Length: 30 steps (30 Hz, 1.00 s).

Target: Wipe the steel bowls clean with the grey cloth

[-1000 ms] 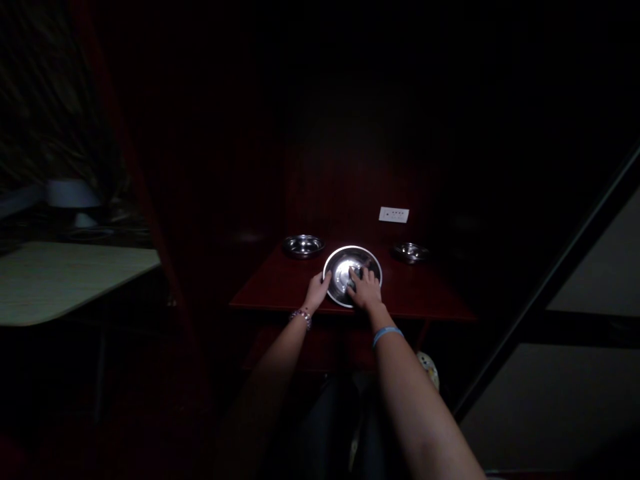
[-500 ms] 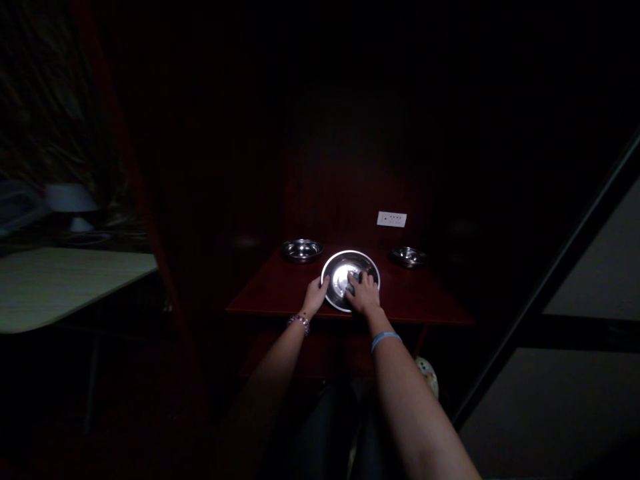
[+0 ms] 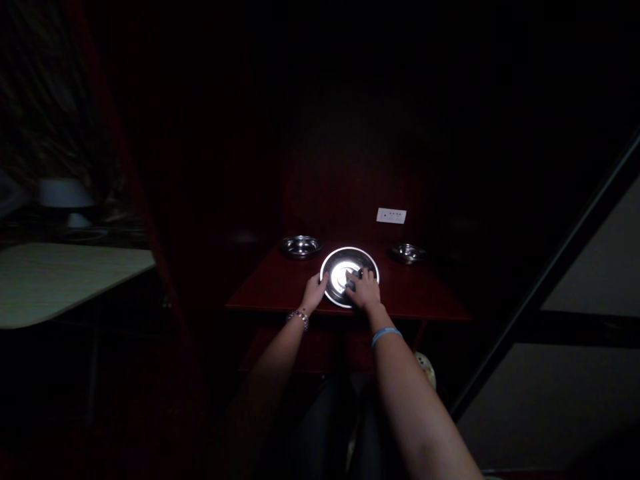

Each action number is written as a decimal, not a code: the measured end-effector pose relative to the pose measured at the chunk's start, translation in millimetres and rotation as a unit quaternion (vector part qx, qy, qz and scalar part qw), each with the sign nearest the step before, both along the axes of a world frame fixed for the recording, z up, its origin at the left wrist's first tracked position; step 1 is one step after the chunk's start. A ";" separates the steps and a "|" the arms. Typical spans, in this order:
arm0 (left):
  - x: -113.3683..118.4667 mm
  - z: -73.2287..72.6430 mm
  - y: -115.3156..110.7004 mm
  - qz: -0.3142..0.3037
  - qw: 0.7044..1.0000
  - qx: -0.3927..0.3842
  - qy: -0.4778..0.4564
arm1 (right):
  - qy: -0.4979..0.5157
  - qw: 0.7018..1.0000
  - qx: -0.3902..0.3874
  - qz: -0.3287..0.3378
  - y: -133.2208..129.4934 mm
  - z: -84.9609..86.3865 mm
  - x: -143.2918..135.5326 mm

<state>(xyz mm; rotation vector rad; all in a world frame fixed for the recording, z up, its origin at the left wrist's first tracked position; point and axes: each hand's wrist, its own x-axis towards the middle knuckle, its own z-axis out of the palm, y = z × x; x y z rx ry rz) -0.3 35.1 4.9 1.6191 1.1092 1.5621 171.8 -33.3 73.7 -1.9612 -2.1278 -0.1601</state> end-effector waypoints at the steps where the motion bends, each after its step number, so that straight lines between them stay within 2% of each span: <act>1: -0.1 -0.7 0.8 0.001 1.000 0.000 0.001 | 0.003 1.000 0.003 0.003 -0.6 1.2 0.1; 12: 0.1 1.4 -2.0 -0.008 1.000 0.000 -0.008 | 0.008 0.999 0.046 -0.002 -4.2 6.8 0.5; 19: -0.1 -0.1 -0.4 0.001 1.000 0.002 0.003 | 0.008 0.999 0.038 0.015 -3.6 7.1 2.9; 30: 0.6 5.8 -6.4 0.003 1.000 -0.001 -0.007 | 0.009 0.999 0.034 0.018 -4.7 8.4 2.6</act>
